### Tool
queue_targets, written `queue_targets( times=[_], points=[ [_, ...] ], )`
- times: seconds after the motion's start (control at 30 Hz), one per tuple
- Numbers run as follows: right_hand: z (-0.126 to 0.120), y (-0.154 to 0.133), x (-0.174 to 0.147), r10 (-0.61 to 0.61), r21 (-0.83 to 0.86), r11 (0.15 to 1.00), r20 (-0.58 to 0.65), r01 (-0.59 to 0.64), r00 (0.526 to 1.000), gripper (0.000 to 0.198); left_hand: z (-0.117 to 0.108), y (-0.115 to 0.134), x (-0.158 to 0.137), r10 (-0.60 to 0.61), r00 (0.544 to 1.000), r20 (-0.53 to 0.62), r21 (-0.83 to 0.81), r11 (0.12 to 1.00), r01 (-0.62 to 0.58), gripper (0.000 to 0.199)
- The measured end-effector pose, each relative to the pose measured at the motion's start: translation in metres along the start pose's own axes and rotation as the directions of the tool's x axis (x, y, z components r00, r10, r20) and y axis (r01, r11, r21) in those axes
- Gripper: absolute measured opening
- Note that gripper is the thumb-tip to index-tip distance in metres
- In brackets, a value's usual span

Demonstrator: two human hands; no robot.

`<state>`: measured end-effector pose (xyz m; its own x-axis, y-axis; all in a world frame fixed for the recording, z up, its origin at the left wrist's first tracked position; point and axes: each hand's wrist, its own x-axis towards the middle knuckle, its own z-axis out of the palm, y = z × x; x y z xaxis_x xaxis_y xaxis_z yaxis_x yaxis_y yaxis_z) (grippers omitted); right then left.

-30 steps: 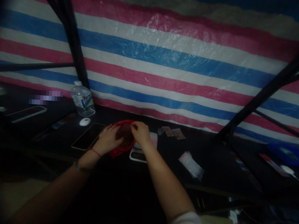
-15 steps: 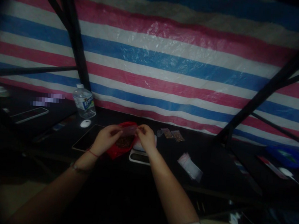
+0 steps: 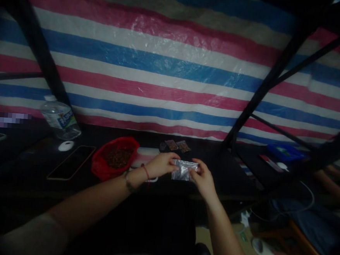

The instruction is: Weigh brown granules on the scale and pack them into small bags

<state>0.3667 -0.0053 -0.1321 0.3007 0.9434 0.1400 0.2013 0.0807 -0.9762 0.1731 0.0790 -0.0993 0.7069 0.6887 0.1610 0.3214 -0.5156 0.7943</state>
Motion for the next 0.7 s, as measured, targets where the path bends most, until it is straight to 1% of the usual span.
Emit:
queue_targets(
  times=[0.1, 0.17, 0.23, 0.3, 0.33, 0.37, 0.43, 0.5, 0.53, 0.6, 0.7],
  points=[
    [-0.041, 0.017, 0.005, -0.044, -0.155, 0.988, -0.133, 0.023, 0.990, 0.055, 0.026, 0.018, 0.046, 0.042, 0.991, 0.126, 0.137, 0.989, -0.060, 0.036],
    [-0.060, 0.031, 0.007, -0.054, -0.286, 0.958, -0.167, 0.004, 0.985, 0.053, 0.043, 0.022, 0.071, 0.073, 0.980, 0.184, 0.279, 0.952, -0.123, 0.034],
    [-0.070, 0.045, 0.010, -0.045, -0.425, 0.905, -0.161, -0.028, 0.986, 0.044, 0.059, 0.019, 0.091, 0.072, 0.970, 0.231, 0.370, 0.916, -0.156, 0.030],
    [-0.072, 0.060, 0.012, -0.019, -0.558, 0.827, -0.143, -0.065, 0.990, 0.033, 0.073, 0.010, 0.104, 0.040, 0.964, 0.263, 0.409, 0.900, -0.149, 0.028],
    [-0.072, 0.066, 0.012, -0.011, -0.621, 0.781, -0.130, -0.073, 0.991, 0.030, 0.080, 0.003, 0.109, 0.012, 0.962, 0.273, 0.424, 0.896, -0.132, 0.030],
    [-0.071, 0.073, 0.013, -0.012, -0.681, 0.729, -0.117, -0.072, 0.993, 0.028, 0.085, -0.003, 0.113, -0.021, 0.960, 0.279, 0.443, 0.890, -0.109, 0.037],
    [-0.068, 0.084, 0.015, -0.039, -0.778, 0.626, -0.102, -0.056, 0.994, 0.031, 0.092, -0.015, 0.118, -0.095, 0.955, 0.282, 0.477, 0.877, -0.053, 0.057],
    [-0.067, 0.093, 0.017, -0.058, -0.830, 0.556, -0.086, -0.040, 0.995, 0.039, 0.097, -0.024, 0.121, -0.152, 0.948, 0.281, 0.496, 0.868, -0.008, 0.075],
    [-0.067, 0.096, 0.018, -0.052, -0.841, 0.540, -0.077, -0.037, 0.996, 0.043, 0.099, -0.027, 0.123, -0.168, 0.944, 0.284, 0.498, 0.867, 0.005, 0.079],
    [-0.068, 0.099, 0.021, -0.015, -0.843, 0.537, -0.040, -0.025, 0.999, 0.048, 0.100, -0.032, 0.126, -0.182, 0.936, 0.300, 0.484, 0.875, 0.015, 0.078],
    [-0.069, 0.098, 0.026, 0.030, -0.836, 0.549, 0.018, -0.001, 0.999, 0.056, 0.101, -0.037, 0.127, -0.182, 0.929, 0.323, 0.429, 0.903, 0.028, 0.064]
  ],
)
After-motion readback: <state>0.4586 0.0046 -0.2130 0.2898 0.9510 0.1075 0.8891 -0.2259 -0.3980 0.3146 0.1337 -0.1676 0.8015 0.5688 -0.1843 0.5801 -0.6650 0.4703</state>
